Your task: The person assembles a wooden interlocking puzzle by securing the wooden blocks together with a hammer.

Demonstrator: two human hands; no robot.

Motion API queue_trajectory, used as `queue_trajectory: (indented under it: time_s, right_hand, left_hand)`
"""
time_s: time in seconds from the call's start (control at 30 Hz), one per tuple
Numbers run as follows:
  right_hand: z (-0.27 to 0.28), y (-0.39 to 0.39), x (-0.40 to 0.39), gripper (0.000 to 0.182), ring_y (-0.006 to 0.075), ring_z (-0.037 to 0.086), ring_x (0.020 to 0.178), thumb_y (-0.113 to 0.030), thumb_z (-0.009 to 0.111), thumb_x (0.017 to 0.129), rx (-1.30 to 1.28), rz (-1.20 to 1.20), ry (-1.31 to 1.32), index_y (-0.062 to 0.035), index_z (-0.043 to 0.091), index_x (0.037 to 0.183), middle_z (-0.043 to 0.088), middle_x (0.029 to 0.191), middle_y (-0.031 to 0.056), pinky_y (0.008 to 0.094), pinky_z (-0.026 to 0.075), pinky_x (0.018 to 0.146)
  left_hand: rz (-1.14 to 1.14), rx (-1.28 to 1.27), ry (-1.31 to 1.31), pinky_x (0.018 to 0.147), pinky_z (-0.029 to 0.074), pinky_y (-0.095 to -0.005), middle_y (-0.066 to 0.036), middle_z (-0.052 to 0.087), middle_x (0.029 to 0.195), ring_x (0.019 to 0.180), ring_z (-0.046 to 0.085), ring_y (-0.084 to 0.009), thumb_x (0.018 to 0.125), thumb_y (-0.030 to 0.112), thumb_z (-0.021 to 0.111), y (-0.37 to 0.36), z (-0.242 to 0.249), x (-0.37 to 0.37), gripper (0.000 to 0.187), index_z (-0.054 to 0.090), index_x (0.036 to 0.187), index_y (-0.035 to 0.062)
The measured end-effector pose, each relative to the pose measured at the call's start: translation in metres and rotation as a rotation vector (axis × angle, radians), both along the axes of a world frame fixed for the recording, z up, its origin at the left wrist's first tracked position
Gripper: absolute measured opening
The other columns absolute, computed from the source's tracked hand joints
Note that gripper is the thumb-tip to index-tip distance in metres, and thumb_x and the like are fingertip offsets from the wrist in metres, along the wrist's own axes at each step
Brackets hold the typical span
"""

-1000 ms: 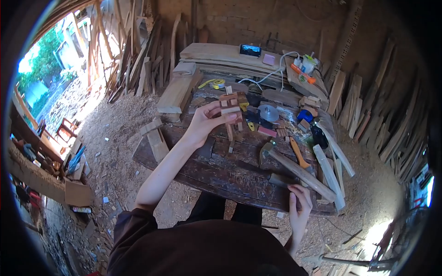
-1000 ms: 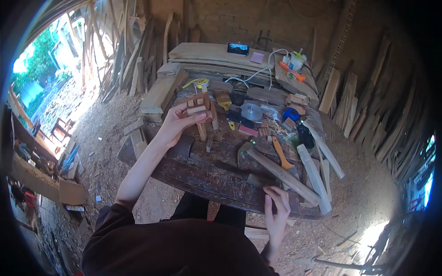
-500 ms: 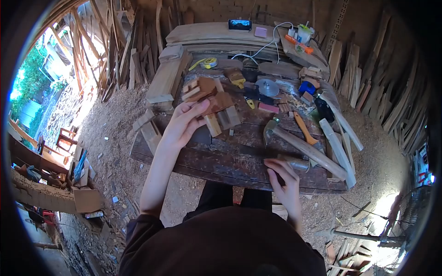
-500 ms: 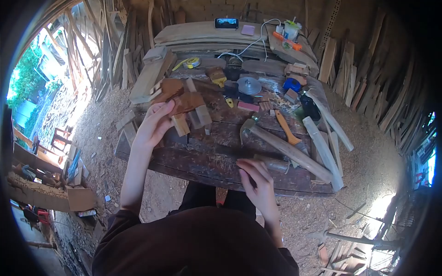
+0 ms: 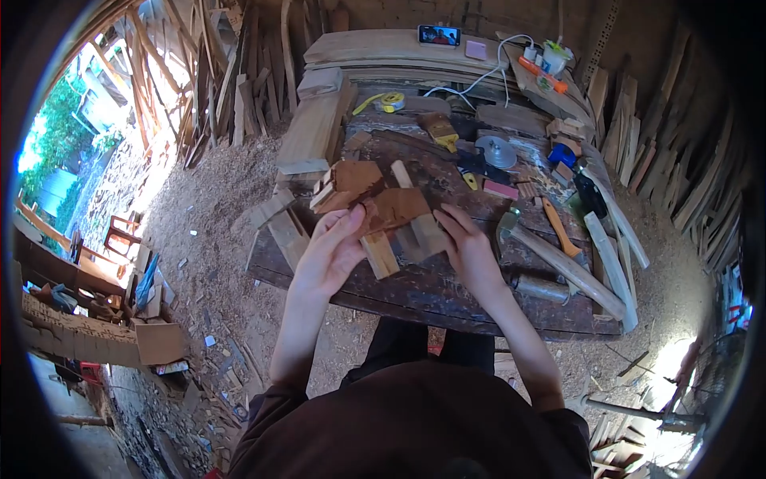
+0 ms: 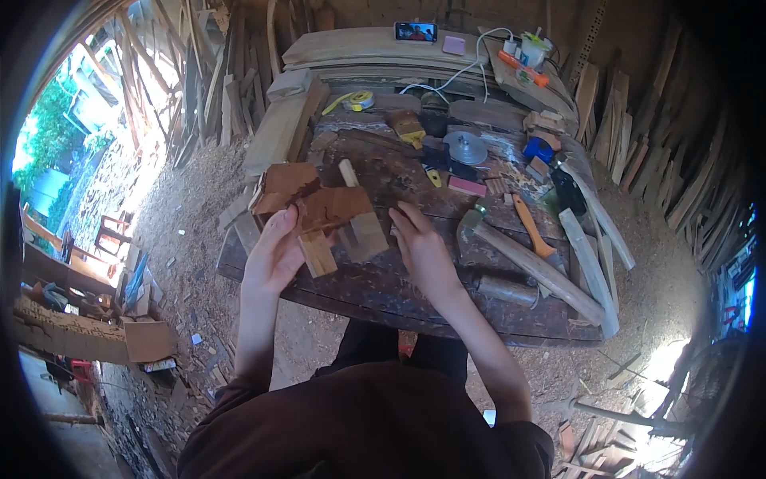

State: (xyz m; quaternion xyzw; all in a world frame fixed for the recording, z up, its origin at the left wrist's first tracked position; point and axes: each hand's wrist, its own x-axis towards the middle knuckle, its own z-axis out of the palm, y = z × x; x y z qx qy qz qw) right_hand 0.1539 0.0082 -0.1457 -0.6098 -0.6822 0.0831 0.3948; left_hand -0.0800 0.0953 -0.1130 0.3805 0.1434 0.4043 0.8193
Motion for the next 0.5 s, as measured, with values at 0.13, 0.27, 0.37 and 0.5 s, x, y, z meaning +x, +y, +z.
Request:
queue_trajectory:
  time_s: [0.13, 0.27, 0.37, 0.5]
  right_hand:
    - [0.019, -0.007, 0.000, 0.035, 0.0323, 0.061, 0.105, 0.003, 0.067, 0.084, 0.090, -0.046, 0.125, 0.0012, 0.065, 0.118, 0.058, 0.115, 0.0167, 0.0378, 0.051, 0.088]
    - [0.053, -0.028, -0.004, 0.037, 0.0239, 0.060, 0.100, 0.009, 0.060, 0.085, 0.207, -0.077, 0.247, -0.0007, 0.065, 0.120, 0.056, 0.115, 0.0118, 0.0328, 0.048, 0.084]
    - [0.083, -0.054, -0.013, 0.038, 0.0225, 0.060, 0.097, 0.008, 0.059, 0.084, 0.210, -0.021, 0.197, -0.0023, 0.066, 0.120, 0.055, 0.114, 0.0115, 0.0314, 0.048, 0.082]
    - [0.092, -0.072, -0.030, 0.043, 0.0249, 0.061, 0.098, 0.005, 0.067, 0.079, 0.241, 0.061, 0.106, -0.0024, 0.066, 0.121, 0.057, 0.115, 0.0145, 0.0333, 0.051, 0.081]
  left_hand:
    - [-0.078, -0.092, -0.045, 0.099, 0.047, -0.0516, -0.012, 0.053, 0.136, 0.122, 0.055, -0.0288, 0.102, 0.027, 0.052, -0.009, 0.013, -0.004, 0.048, 0.041, 0.141, 0.0042]
    - [-0.050, -0.126, -0.019, 0.101, 0.046, -0.0520, -0.011, 0.053, 0.137, 0.125, 0.054, -0.0287, 0.102, 0.028, 0.052, -0.018, 0.022, -0.003, 0.047, 0.041, 0.142, 0.0061]
    - [-0.048, -0.145, 0.043, 0.101, 0.045, -0.0524, -0.011, 0.053, 0.138, 0.126, 0.053, -0.0282, 0.102, 0.029, 0.052, -0.028, 0.030, 0.005, 0.047, 0.041, 0.142, 0.0076]
    - [-0.161, -0.257, -0.023, 0.096, 0.051, -0.0408, -0.007, 0.060, 0.126, 0.121, 0.056, -0.0187, 0.100, 0.027, 0.058, -0.039, 0.033, 0.022, 0.040, 0.052, 0.133, 0.0045]
